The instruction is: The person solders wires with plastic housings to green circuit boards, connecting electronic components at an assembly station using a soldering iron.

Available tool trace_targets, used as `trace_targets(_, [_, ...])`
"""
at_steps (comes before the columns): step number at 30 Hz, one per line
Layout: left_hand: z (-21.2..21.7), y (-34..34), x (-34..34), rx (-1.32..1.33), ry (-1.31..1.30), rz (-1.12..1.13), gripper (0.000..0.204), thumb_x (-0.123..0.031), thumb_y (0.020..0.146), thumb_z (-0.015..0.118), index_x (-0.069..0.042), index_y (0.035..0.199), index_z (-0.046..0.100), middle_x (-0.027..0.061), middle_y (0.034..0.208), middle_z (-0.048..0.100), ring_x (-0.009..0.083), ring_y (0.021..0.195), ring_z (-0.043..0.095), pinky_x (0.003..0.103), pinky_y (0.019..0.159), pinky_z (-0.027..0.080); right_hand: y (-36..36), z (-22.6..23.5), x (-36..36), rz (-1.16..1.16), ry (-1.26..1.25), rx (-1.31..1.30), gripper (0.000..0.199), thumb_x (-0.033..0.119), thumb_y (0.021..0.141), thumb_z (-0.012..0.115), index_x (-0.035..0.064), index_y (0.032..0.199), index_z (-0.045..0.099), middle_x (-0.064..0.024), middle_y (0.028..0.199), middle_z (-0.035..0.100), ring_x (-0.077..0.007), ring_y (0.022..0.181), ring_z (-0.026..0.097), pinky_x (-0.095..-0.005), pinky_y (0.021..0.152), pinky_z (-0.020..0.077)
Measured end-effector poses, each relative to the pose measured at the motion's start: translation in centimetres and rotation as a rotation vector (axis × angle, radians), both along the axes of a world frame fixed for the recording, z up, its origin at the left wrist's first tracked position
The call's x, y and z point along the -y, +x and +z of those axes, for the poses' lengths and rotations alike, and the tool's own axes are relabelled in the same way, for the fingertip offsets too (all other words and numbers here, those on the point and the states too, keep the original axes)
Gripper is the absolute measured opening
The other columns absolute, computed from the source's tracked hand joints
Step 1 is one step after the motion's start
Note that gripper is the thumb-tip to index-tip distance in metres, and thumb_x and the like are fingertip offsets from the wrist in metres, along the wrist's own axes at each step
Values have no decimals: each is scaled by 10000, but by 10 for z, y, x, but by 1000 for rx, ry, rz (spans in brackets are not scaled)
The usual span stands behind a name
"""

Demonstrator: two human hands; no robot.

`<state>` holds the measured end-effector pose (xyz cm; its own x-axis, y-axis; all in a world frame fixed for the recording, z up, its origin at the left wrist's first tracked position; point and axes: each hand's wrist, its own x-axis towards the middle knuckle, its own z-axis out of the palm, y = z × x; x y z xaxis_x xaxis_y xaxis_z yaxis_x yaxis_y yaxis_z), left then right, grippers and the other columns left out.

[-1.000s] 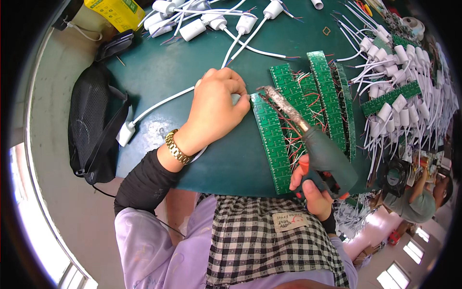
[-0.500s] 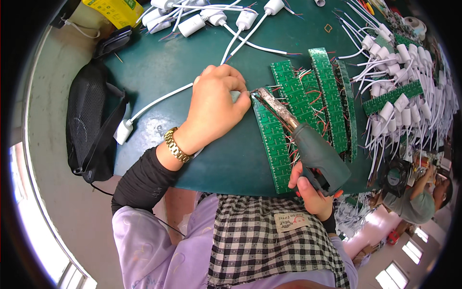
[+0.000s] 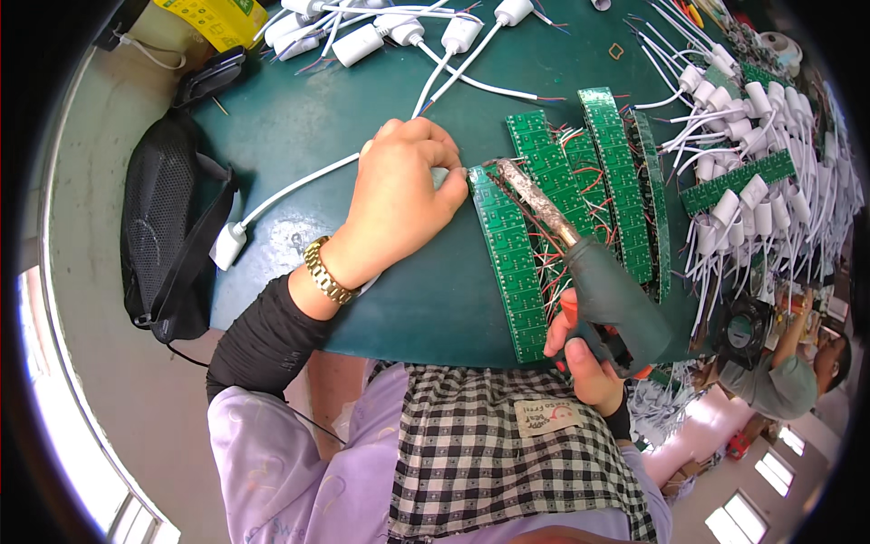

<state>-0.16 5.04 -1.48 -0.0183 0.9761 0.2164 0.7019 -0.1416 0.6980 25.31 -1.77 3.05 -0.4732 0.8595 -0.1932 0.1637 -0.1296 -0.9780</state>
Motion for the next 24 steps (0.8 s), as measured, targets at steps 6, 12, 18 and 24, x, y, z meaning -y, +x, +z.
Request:
trace_targets(6, [1, -2, -1, -7, -11, -17, 89, -89, 719, 615, -12, 733, 658, 64, 883, 623, 248, 858, 538, 340, 787, 438, 1, -2, 0, 43, 131, 155, 416, 184, 834, 546, -3, 1191, 448, -103, 763, 544, -169, 655, 527, -303, 596, 435])
trace_targets(12, [-3, -1, -2, 3, 25, -14, 74, -90, 712, 623, -26, 715, 659, 53, 869, 623, 251, 836, 534, 356, 771, 437, 0, -7, 3, 4, 136, 178, 365, 215, 829, 555, 2, 1113, 474, -99, 747, 542, -163, 652, 521, -301, 587, 421])
trace_targets(18, [-3, -4, 0, 14, 29, -20, 77, -92, 712, 625, -23, 720, 659, 55, 867, 622, 251, 843, 535, 358, 777, 434, -8, 4, 2, -25, 9, 230, 281, 288, 825, 575, 17, 890, 543, -70, 714, 544, -132, 646, 511, -267, 569, 408])
trace_targets(24, [0, -6, 0, 10, -7, -29, 98, -94, 723, 613, -9, 744, 657, 63, 890, 618, 243, 873, 534, 342, 801, 432, -7, -1, 5, -43, 3, 221, 297, 293, 824, 584, 15, 908, 522, -73, 720, 546, -137, 643, 514, -267, 571, 424])
